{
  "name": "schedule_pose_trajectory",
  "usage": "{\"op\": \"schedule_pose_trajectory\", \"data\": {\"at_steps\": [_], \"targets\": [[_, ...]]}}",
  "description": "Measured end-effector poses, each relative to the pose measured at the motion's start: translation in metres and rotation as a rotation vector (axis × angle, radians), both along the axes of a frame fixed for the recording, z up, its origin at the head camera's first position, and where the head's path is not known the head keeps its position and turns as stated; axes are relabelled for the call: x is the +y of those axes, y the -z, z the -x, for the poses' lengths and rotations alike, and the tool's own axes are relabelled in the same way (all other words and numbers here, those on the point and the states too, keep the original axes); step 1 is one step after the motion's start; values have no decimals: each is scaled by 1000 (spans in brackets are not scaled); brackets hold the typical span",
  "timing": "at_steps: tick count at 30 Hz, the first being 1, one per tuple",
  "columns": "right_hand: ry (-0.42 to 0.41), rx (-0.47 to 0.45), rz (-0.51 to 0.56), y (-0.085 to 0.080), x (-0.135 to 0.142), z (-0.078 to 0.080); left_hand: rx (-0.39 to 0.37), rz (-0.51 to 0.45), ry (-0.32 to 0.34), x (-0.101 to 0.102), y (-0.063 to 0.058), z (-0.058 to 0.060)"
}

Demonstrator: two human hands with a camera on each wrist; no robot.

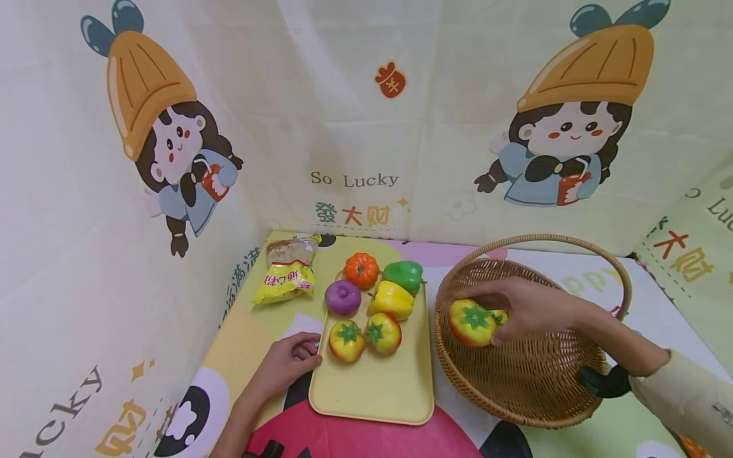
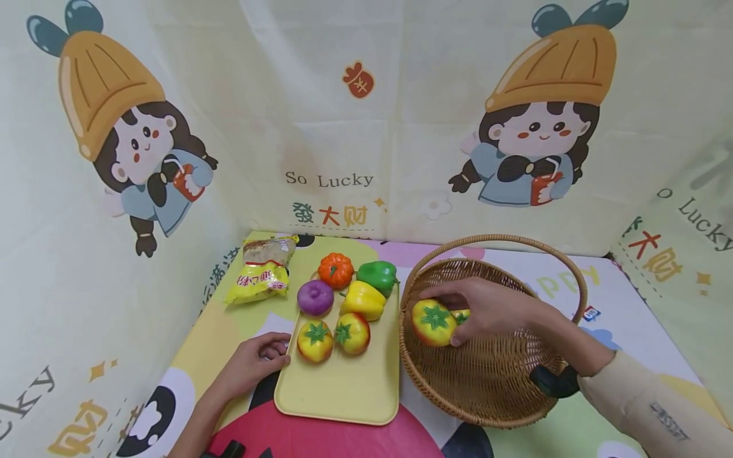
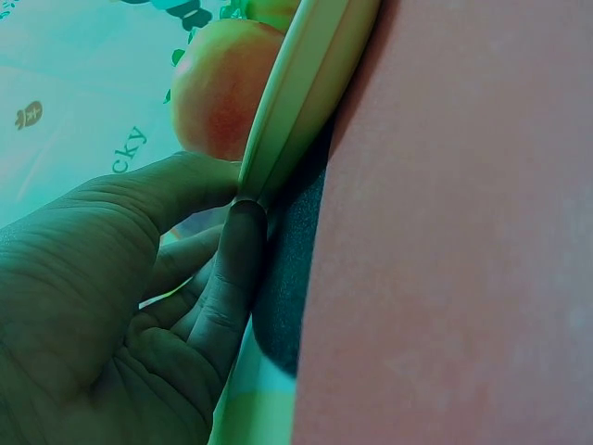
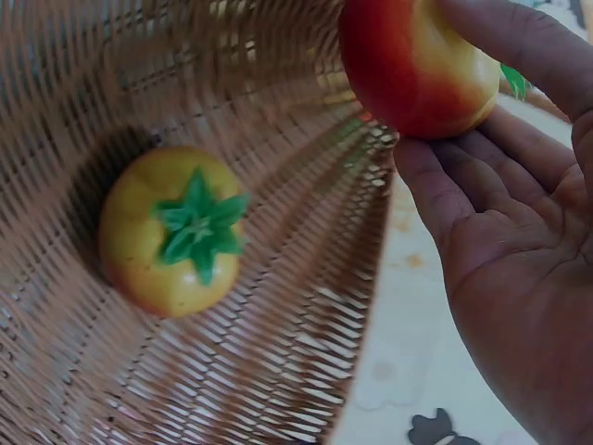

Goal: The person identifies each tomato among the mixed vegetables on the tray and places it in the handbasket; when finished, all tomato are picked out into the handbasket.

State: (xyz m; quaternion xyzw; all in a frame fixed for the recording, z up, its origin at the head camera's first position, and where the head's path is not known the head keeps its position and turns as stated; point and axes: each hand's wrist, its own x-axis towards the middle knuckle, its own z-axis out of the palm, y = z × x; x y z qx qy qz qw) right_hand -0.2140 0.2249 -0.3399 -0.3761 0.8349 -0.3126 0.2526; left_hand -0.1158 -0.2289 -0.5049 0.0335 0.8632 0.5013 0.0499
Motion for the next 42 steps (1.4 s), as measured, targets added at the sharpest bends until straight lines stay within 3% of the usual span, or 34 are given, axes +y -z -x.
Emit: {"op": "schedule_pose_trajectory", "data": {"at_steps": [8,18,22,42], "targets": [[-27,-68,-13,23,-3,16,-1,8,0,0,-1,-1],[-84,-48,-36,43,-5,26,10,4,-3,1,0,0],[-101,5,-80,49,-5,29,11,7,0,0,0,0],[-136,100,-155,56,-4,28,0,-2,-9,0,1,0]]}}
